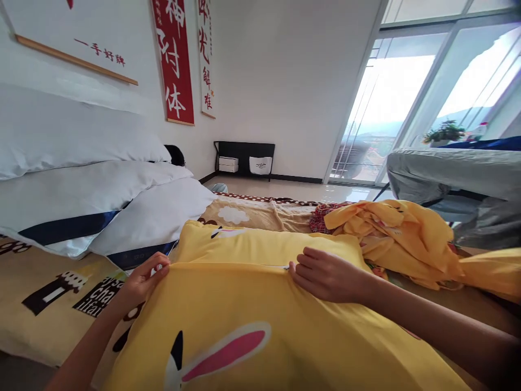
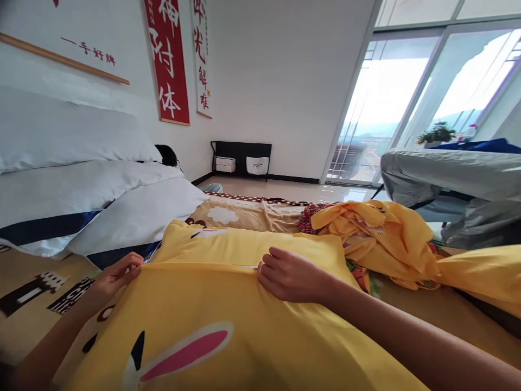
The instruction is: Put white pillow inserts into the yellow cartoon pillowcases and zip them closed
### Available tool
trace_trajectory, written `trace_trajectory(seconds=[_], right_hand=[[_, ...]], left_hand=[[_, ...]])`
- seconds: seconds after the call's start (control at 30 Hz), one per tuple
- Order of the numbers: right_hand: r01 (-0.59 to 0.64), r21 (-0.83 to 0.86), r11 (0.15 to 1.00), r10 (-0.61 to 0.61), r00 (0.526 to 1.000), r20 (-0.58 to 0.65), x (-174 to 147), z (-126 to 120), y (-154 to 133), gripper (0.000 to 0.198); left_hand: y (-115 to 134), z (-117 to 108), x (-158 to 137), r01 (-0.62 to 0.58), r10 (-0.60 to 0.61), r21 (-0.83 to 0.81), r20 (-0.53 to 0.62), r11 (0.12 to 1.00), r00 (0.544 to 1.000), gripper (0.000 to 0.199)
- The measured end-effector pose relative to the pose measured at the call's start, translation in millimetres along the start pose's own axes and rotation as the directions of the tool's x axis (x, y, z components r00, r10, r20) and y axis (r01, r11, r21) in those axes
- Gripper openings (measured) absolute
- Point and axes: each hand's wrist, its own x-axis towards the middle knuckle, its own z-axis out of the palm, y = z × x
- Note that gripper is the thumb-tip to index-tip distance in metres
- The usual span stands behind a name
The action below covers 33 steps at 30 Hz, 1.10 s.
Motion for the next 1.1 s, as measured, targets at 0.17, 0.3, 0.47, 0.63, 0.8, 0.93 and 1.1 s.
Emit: trace_trajectory(seconds=[0.17,0.3,0.47,0.63,0.8,0.93,1.1], right_hand=[[-0.109,-0.036,0.993,0.111,0.993,0.05,-52,-22,1,0.023],[-0.241,-0.046,0.969,0.245,0.964,0.104,-104,-33,-6,0.027],[-0.589,0.194,0.785,0.536,0.802,0.264,-138,-38,-3,0.031],[-0.821,0.41,0.396,0.622,0.569,0.538,-129,-42,4,0.026],[-0.859,0.487,0.159,0.707,0.443,0.551,-133,-34,-13,0.023],[-0.827,0.557,0.074,0.725,0.429,0.54,-140,-30,-20,0.022],[-0.835,0.545,-0.074,0.71,0.34,0.617,-141,-30,-15,0.019]], left_hand=[[-3,-8,5,0.092,-0.093,0.057,0.026,0.994,0.995,0.04],[1,-11,9,0.182,-0.184,0.043,0.06,0.982,0.981,0.04],[37,12,34,0.278,-0.278,0.024,-0.002,0.96,0.96,0.053],[141,82,60,-0.108,0.095,0.247,0.061,0.963,0.994,0.037],[238,178,55,-0.6,0.419,0.396,0.454,0.695,0.786,0.017],[254,242,53,-0.679,0.467,0.52,0.492,0.519,0.734,0.016],[236,277,63,-0.664,0.411,0.52,0.526,0.537,0.745,0.006]])
